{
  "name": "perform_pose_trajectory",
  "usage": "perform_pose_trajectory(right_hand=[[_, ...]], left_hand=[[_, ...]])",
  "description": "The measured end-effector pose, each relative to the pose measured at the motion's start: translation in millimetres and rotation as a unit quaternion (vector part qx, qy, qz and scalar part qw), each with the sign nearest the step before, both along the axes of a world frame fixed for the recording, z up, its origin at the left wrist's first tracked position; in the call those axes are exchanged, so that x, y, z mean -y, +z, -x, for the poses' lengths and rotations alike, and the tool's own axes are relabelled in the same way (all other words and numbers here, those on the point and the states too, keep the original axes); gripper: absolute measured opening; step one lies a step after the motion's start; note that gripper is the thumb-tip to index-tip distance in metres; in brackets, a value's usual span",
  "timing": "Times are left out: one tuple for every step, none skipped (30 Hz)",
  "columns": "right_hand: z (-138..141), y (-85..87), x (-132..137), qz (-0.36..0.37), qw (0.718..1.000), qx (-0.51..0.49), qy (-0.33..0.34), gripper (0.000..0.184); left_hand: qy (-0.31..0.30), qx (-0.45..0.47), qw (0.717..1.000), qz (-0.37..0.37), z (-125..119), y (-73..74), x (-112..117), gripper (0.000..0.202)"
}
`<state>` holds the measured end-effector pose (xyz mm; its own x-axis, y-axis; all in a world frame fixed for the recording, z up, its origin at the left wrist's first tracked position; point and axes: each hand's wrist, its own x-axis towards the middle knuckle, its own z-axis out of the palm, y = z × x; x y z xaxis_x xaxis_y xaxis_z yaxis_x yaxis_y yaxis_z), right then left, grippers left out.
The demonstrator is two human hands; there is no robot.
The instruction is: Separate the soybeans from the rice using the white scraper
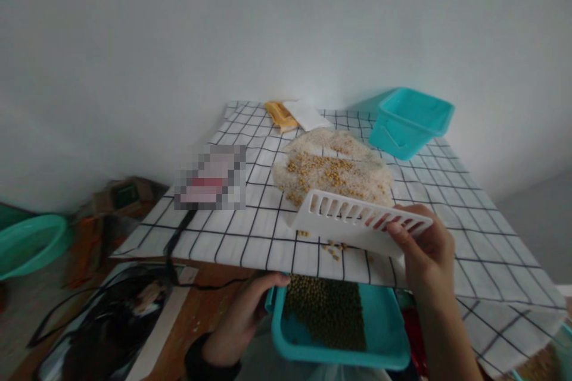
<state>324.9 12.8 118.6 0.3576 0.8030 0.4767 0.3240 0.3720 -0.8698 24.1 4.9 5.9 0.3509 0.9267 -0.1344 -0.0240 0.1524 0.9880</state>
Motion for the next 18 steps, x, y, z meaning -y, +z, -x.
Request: perform_pose_trajectory(right_hand=[[0.0,0.7,0.8,0.004,1.000,0.002,0.001,0.009],[0.0,1.4,1.5,0.005,1.000,0.003,0.001,0.009],[0.1,2.0,2.2,0.003,1.000,0.004,0.002,0.010],[0.2,2.5,2.9,0.001,1.000,0.005,0.003,0.010],[0.2,2.7,3.5,-0.001,1.000,0.005,0.004,0.011],[0.2,2.8,4.1,-0.003,1.000,0.004,0.004,0.011],[0.2,2.8,4.6,-0.003,1.000,0.003,0.005,0.011],[0.2,2.7,5.2,-0.003,1.000,0.001,0.008,0.010],[0.2,2.7,5.9,-0.005,1.000,-0.002,0.011,0.009],[0.1,3.0,6.6,-0.008,1.000,-0.004,0.015,0.008],[0.1,3.4,7.4,-0.011,1.000,-0.007,0.018,0.008],[0.0,4.0,8.1,-0.009,1.000,-0.007,0.022,0.008],[-0.1,4.8,8.9,-0.006,1.000,-0.005,0.025,0.009],[-0.1,5.5,9.5,-0.002,1.000,-0.002,0.027,0.010],[-0.1,6.1,10.0,0.001,1.000,0.002,0.028,0.011],[-0.1,6.5,10.4,0.002,1.000,0.006,0.029,0.011],[-0.1,6.7,10.7,0.002,1.000,0.007,0.029,0.011],[0.1,6.6,11.0,0.000,1.000,0.006,0.029,0.011]], left_hand=[[0.011,0.004,1.000,0.021,-1.2,1.0,-0.5,0.022],[0.025,0.008,0.998,0.050,-2.7,2.2,-0.9,0.016],[0.037,0.011,0.996,0.077,-3.8,3.4,-1.1,0.013],[0.039,0.010,0.995,0.094,-4.4,4.4,-1.0,0.014],[0.034,0.009,0.995,0.094,-4.2,5.0,-0.6,0.014],[0.017,0.001,0.998,0.055,-3.4,5.0,0.2,0.015],[0.003,-0.005,1.000,0.018,-2.1,4.5,1.2,0.023],[0.003,-0.005,1.000,-0.005,-0.6,3.5,2.3,0.029],[0.008,-0.005,1.000,-0.022,0.7,2.2,3.2,0.032],[0.014,-0.003,1.000,-0.022,1.6,0.7,3.6,0.032],[0.020,-0.003,1.000,-0.014,2.1,-0.6,3.5,0.030],[0.020,-0.007,1.000,-0.003,2.2,-1.6,2.7,0.028],[0.018,-0.015,1.000,0.011,1.9,-2.1,1.4,0.026],[0.018,-0.024,0.999,0.027,1.3,-2.1,-0.2,0.024],[0.020,-0.029,0.998,0.042,0.6,-1.5,-1.9,0.022],[0.024,-0.033,0.998,0.053,-0.2,-0.5,-3.3,0.020],[0.027,-0.034,0.997,0.060,-0.8,0.7,-4.3,0.018],[0.026,-0.034,0.997,0.063,-1.4,2.0,-4.8,0.017]])
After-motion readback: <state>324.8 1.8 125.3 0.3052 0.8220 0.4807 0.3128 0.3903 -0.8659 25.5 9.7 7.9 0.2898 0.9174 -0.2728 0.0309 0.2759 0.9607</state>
